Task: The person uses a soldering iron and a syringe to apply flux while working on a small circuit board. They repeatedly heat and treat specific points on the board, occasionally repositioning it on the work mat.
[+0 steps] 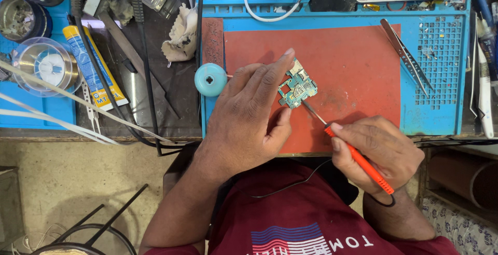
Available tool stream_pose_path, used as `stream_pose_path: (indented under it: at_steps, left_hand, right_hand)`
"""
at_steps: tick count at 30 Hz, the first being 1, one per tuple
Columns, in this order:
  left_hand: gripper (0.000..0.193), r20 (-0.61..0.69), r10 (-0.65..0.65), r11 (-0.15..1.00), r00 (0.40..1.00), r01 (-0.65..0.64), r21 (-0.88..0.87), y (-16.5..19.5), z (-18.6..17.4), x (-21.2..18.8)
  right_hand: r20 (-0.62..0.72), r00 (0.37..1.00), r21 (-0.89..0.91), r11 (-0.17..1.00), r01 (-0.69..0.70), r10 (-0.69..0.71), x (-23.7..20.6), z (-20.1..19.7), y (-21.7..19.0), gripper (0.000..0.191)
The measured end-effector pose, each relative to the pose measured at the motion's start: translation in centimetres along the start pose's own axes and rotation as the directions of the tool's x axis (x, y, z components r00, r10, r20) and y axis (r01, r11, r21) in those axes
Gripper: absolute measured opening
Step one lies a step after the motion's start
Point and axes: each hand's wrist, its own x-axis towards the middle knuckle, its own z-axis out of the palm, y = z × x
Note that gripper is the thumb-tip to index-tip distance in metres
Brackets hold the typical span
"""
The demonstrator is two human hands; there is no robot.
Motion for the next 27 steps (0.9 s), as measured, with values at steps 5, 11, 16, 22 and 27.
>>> stream_pose_path:
  at_steps: [5, 11, 16, 22, 27]
  left_hand:
    - [0.082, 0.004, -0.002, 1.000, 1.000, 0.002, -0.002, 0.00, -0.06, -0.01]
    - [0.081, 0.003, -0.003, 1.000, 1.000, 0.003, 0.002, 0.01, -0.01, 0.02]
    - [0.081, 0.005, 0.000, 1.000, 1.000, 0.000, 0.001, -0.04, -0.04, 0.00]
    - [0.081, 0.006, 0.004, 1.000, 1.000, -0.004, -0.002, -0.08, 0.00, -0.02]
    - [0.081, 0.003, 0.010, 1.000, 1.000, -0.010, 0.002, -0.07, 0.04, 0.02]
  right_hand:
    - [0.031, 0.999, 0.001, 1.000, 0.021, -0.021, 0.05, -0.08, 0.02, 0.021]
    - [0.043, 0.999, -0.018, 0.999, 0.031, -0.031, 0.07, -0.09, -0.01, 0.020]
    - [0.020, 0.999, -0.011, 0.999, 0.034, -0.034, 0.06, -0.03, 0.06, 0.019]
    - [0.016, 0.999, -0.010, 0.999, 0.045, -0.045, 0.11, 0.03, 0.16, 0.019]
    - [0.003, 1.000, -0.005, 1.000, 0.004, -0.004, 0.03, -0.07, 0.11, 0.020]
